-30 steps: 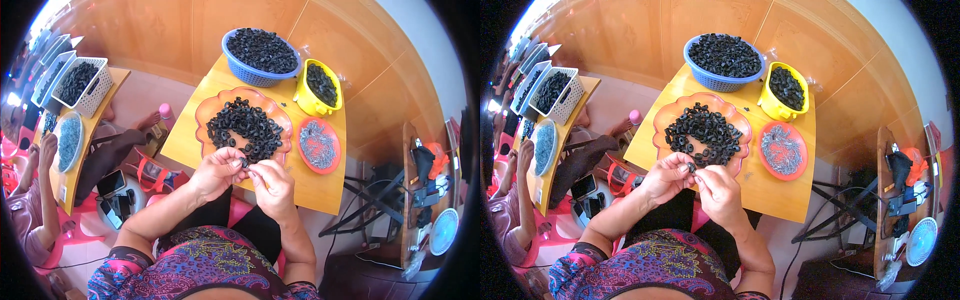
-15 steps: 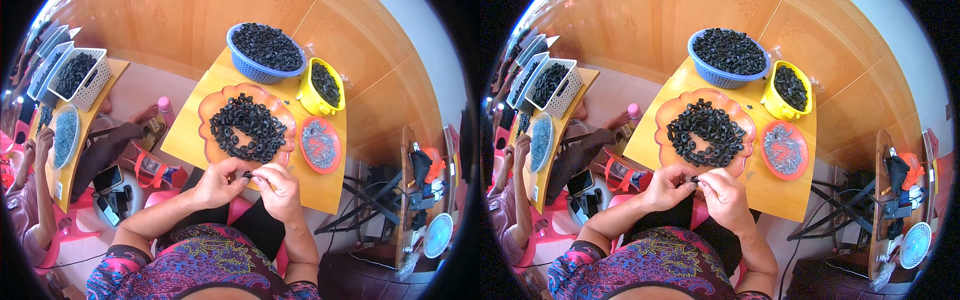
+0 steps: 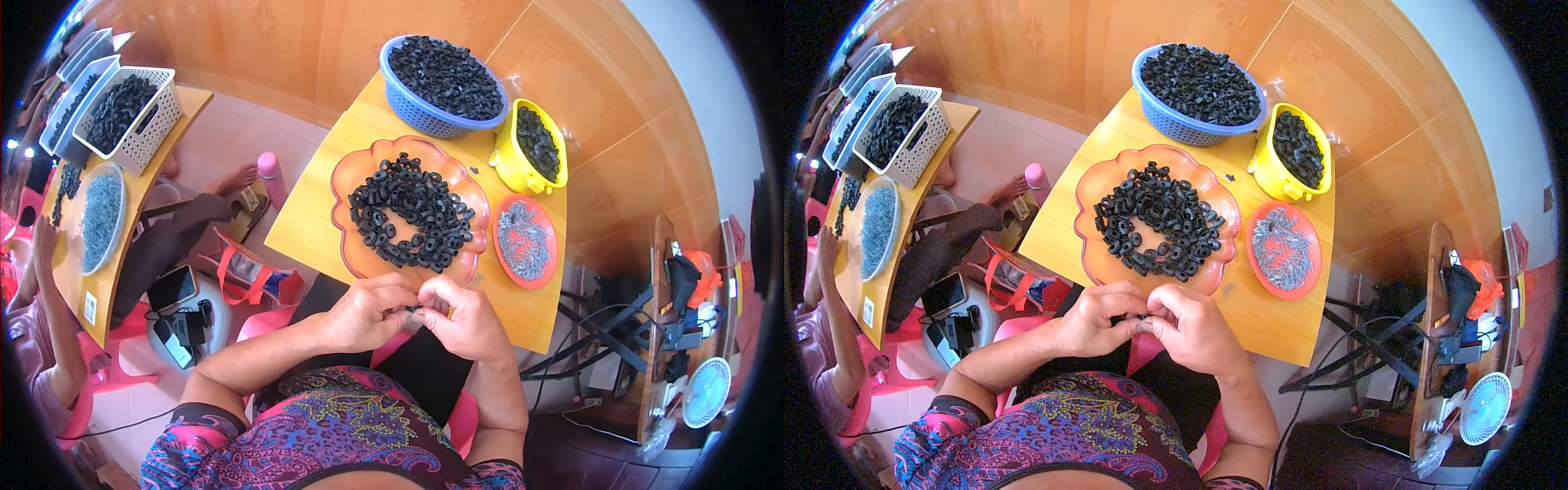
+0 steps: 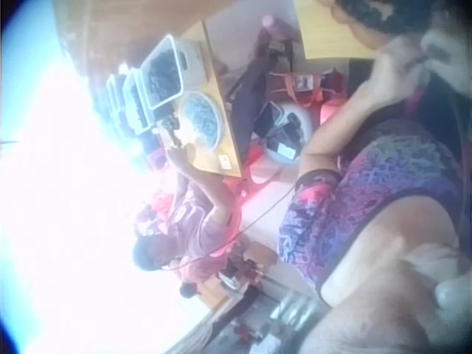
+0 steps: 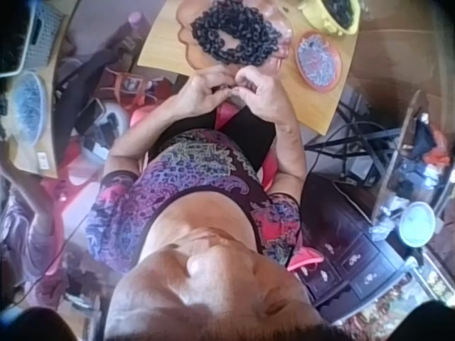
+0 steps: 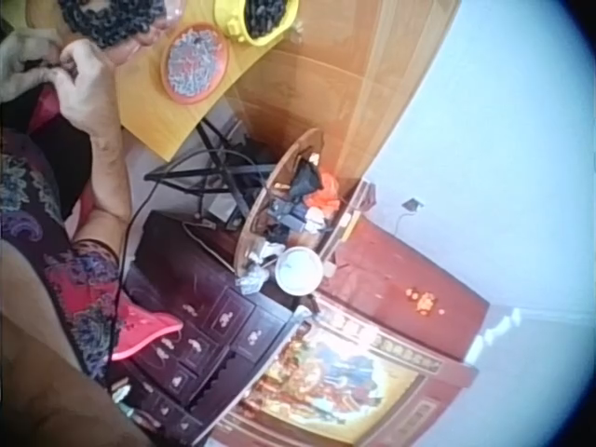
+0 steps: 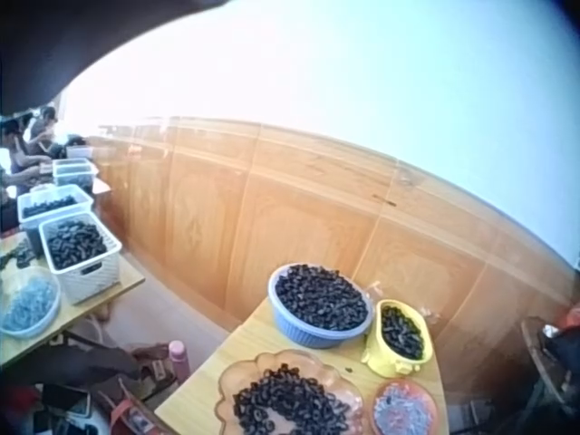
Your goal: The person assembles small components by picking up metal pins and black plastic pieces from dishes and inserting the pins into the plastic pieces by hand.
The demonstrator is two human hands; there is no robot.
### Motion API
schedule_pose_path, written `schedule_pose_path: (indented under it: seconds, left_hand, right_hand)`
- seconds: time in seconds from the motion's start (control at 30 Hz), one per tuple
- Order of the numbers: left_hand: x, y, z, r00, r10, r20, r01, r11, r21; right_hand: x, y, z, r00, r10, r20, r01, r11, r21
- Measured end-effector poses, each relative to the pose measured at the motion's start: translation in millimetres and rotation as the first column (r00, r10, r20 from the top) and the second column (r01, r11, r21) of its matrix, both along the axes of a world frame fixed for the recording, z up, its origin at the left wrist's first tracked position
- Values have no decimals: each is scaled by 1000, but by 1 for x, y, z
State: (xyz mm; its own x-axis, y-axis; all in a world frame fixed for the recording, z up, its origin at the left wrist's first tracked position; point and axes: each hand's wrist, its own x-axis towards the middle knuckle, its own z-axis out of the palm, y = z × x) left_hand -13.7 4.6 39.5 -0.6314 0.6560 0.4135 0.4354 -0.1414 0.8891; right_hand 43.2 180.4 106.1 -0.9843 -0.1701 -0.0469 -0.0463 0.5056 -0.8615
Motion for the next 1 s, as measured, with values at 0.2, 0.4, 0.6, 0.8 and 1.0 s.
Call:
schedule_pose_path:
  seconds: [0.2, 0.4, 0.6, 0.8, 1.0]
  left_hand:
    - [-2, 1, 3, 999, -4, 39, 2, 998, 59]
    - [-5, -1, -5, 998, 26, 64, -24, 999, -27]
    - [-7, -1, -6, 997, 7, 82, -8, 1000, 19]
    - [-7, -3, -3, 988, 4, 152, -6, 1000, 13]
    - [-9, -3, -1, 991, 1, 137, -4, 1000, 23]
  right_hand:
    - [-10, 13, -9, 986, 4, 165, 23, 987, -156]
    - [-71, 22, -33, 945, -55, -323, 167, 929, 330]
    - [-120, 15, -78, 911, 175, -373, 139, 722, 678]
    - [-124, 8, -85, 922, 169, -347, 140, 692, 708]
    - [-110, 11, -81, 933, 172, -317, 88, 744, 662]
